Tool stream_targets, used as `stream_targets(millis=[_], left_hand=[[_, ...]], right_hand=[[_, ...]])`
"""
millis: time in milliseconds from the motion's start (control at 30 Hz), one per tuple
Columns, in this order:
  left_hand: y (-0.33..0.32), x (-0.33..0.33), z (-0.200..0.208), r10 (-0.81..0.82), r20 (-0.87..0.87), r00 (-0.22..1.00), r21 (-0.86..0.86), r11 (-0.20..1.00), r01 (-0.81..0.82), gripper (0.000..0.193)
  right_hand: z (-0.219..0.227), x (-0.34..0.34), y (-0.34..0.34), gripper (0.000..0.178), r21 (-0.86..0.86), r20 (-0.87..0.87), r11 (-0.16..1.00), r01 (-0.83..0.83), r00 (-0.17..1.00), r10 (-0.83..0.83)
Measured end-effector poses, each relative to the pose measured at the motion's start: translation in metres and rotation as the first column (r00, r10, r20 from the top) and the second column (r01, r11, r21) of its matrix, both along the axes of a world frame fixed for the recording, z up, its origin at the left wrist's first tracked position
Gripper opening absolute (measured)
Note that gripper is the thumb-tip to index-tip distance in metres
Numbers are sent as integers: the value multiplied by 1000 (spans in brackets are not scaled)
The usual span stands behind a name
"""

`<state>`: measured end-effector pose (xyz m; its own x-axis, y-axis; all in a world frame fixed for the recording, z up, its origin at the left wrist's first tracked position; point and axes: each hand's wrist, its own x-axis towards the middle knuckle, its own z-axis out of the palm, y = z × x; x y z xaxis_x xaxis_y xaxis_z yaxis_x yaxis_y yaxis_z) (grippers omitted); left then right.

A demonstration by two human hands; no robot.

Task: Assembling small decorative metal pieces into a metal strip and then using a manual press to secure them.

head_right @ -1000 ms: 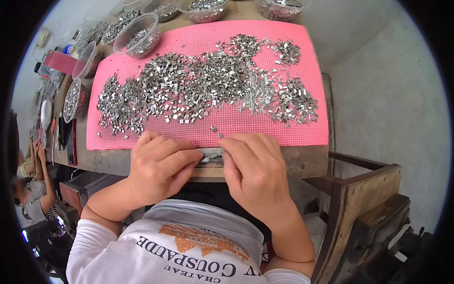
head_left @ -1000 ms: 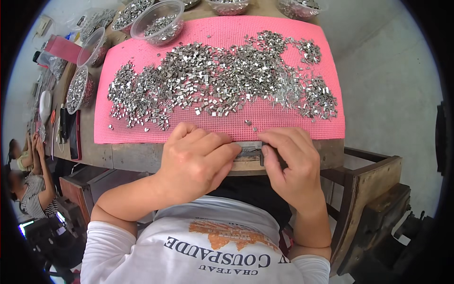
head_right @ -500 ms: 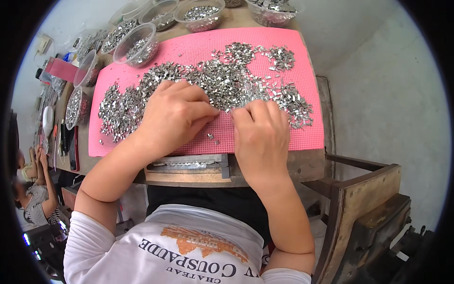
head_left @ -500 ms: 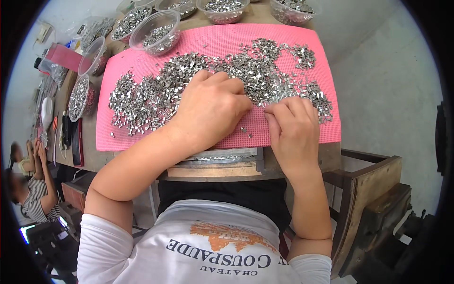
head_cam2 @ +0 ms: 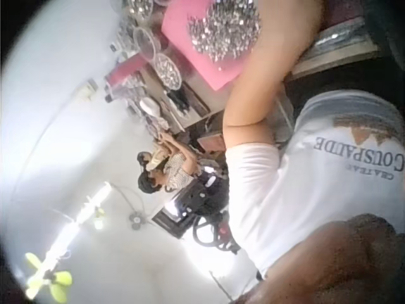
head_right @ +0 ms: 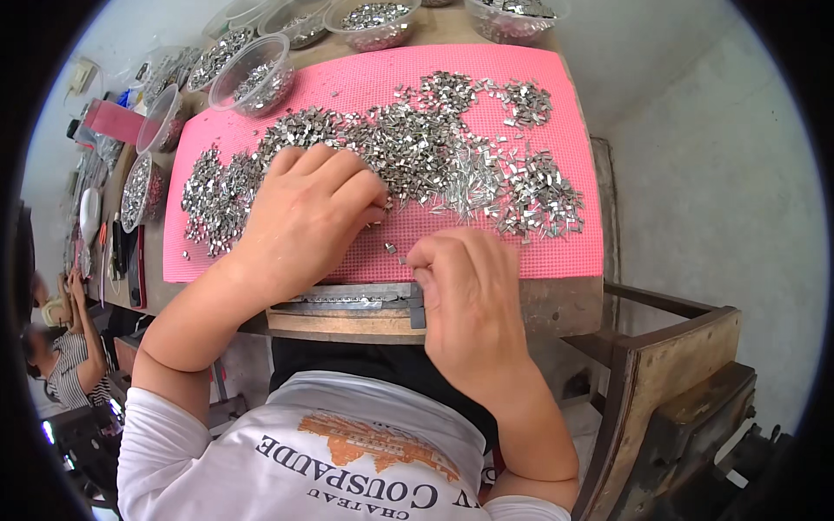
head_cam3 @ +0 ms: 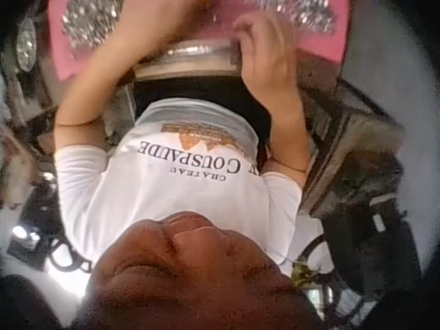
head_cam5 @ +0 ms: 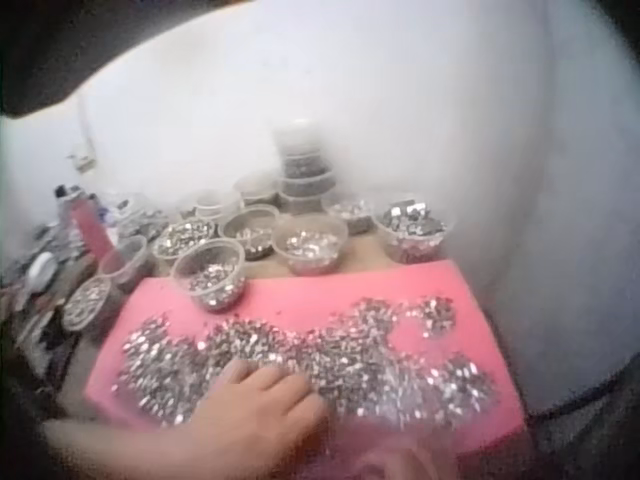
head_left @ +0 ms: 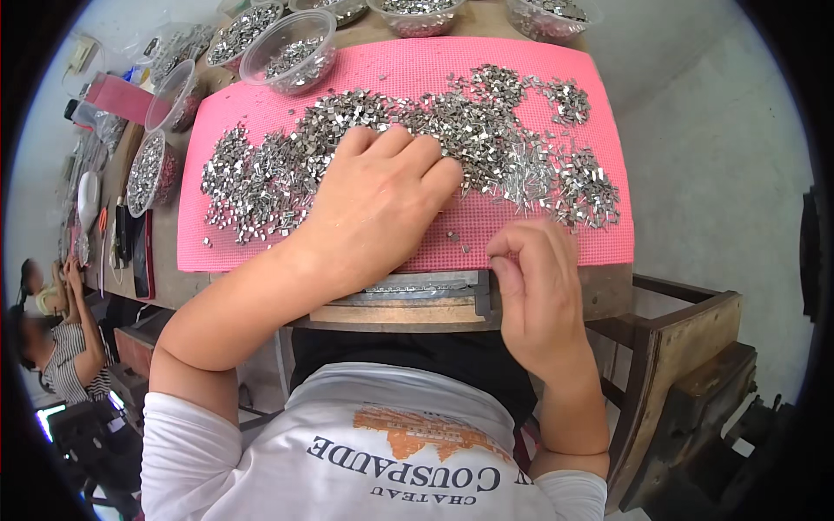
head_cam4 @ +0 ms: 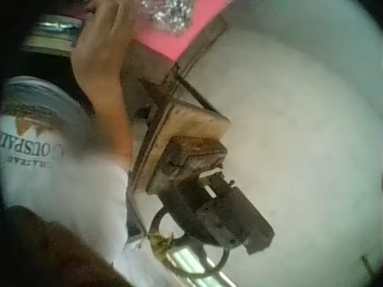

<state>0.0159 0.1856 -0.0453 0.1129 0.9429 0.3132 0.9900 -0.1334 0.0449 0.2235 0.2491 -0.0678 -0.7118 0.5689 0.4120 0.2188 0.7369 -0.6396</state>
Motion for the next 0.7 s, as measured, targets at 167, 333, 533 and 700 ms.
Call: stream_targets(millis=[167,333,533,700], left_hand=[[-24,1,8,-118,-88,989,-166,981,102,12],[-23,4,-1,-171,-34,985,-145,976,164,12],[-26,3,-8,-146,39,989,-68,987,148,14],[-35,1,-9,-122,97,988,-68,989,129,12]], right_hand=[[3,0,-15,24,-69,-8,992,-102,995,102],[2,-5,-19,25,-7,30,990,-141,990,141],[3,-6,-19,24,36,50,992,-124,991,122],[5,-7,-20,23,74,91,991,-114,990,107]])
